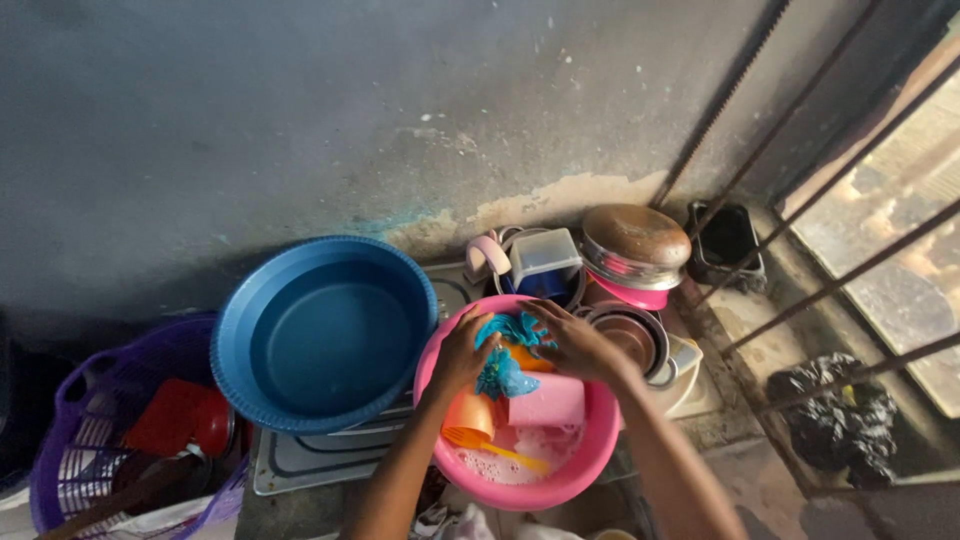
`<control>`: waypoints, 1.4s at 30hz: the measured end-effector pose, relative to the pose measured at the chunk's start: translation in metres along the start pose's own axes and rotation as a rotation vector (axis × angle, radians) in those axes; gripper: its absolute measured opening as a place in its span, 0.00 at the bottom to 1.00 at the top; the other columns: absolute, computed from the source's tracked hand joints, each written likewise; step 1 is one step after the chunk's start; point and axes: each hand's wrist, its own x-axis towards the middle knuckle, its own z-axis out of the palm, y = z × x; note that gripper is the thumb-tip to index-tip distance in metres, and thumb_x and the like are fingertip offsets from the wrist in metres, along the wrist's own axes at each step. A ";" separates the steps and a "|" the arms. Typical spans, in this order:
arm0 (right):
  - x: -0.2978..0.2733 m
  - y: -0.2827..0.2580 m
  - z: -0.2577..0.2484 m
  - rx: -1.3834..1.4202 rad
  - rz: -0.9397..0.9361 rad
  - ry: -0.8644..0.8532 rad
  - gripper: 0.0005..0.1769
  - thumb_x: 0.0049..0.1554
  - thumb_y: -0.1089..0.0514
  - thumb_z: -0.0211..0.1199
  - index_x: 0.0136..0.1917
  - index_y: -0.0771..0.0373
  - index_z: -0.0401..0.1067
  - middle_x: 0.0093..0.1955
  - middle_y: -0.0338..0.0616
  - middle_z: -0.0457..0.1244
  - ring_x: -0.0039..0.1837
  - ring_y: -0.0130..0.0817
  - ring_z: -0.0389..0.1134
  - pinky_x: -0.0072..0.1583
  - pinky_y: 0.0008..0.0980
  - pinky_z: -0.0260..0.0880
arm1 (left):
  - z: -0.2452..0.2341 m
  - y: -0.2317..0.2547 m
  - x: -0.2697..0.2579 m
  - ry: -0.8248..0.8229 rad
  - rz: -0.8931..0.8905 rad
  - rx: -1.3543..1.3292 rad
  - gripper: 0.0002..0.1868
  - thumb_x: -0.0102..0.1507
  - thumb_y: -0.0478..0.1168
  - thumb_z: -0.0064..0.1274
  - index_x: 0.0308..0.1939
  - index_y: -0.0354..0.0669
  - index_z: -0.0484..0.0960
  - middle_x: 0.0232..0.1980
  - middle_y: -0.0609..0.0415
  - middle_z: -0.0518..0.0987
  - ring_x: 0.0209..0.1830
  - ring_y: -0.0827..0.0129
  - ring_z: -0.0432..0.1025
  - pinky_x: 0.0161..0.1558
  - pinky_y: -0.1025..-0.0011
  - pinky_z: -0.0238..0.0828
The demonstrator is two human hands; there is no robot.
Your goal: Washing kitchenware and a plastic bag in a soapy basin.
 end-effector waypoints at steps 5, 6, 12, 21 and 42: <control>0.002 0.035 0.081 0.380 0.228 0.138 0.57 0.48 0.63 0.72 0.82 0.54 0.43 0.84 0.50 0.40 0.77 0.48 0.55 0.69 0.41 0.65 | -0.011 0.009 -0.004 0.039 0.006 0.004 0.30 0.65 0.47 0.59 0.68 0.38 0.73 0.78 0.35 0.59 0.75 0.45 0.61 0.70 0.57 0.62; 0.004 0.042 0.092 0.397 0.212 0.200 0.61 0.46 0.63 0.75 0.82 0.53 0.40 0.85 0.53 0.35 0.81 0.51 0.48 0.72 0.43 0.60 | -0.013 0.011 -0.005 0.037 0.012 0.007 0.32 0.65 0.47 0.58 0.70 0.38 0.70 0.81 0.34 0.54 0.77 0.44 0.58 0.71 0.57 0.60; 0.014 0.039 0.090 0.180 0.147 0.234 0.61 0.48 0.58 0.75 0.84 0.53 0.41 0.86 0.58 0.34 0.85 0.53 0.39 0.77 0.44 0.51 | -0.018 0.024 -0.015 -0.015 -0.006 0.056 0.36 0.64 0.49 0.59 0.73 0.40 0.65 0.83 0.33 0.46 0.79 0.44 0.52 0.72 0.58 0.57; 0.017 0.046 0.115 -0.073 0.368 0.098 0.55 0.52 0.42 0.72 0.83 0.48 0.44 0.86 0.55 0.36 0.85 0.56 0.37 0.76 0.57 0.47 | -0.014 -0.003 -0.028 -0.066 0.032 -0.002 0.39 0.66 0.48 0.56 0.77 0.38 0.59 0.82 0.33 0.50 0.81 0.45 0.50 0.76 0.58 0.50; -0.040 -0.027 0.075 0.010 0.057 0.223 0.17 0.36 0.61 0.70 0.42 0.60 0.74 0.44 0.46 0.66 0.44 0.43 0.71 0.44 0.38 0.72 | -0.053 0.012 -0.058 0.119 0.031 -0.085 0.18 0.68 0.39 0.53 0.61 0.38 0.77 0.65 0.39 0.76 0.68 0.48 0.70 0.68 0.57 0.65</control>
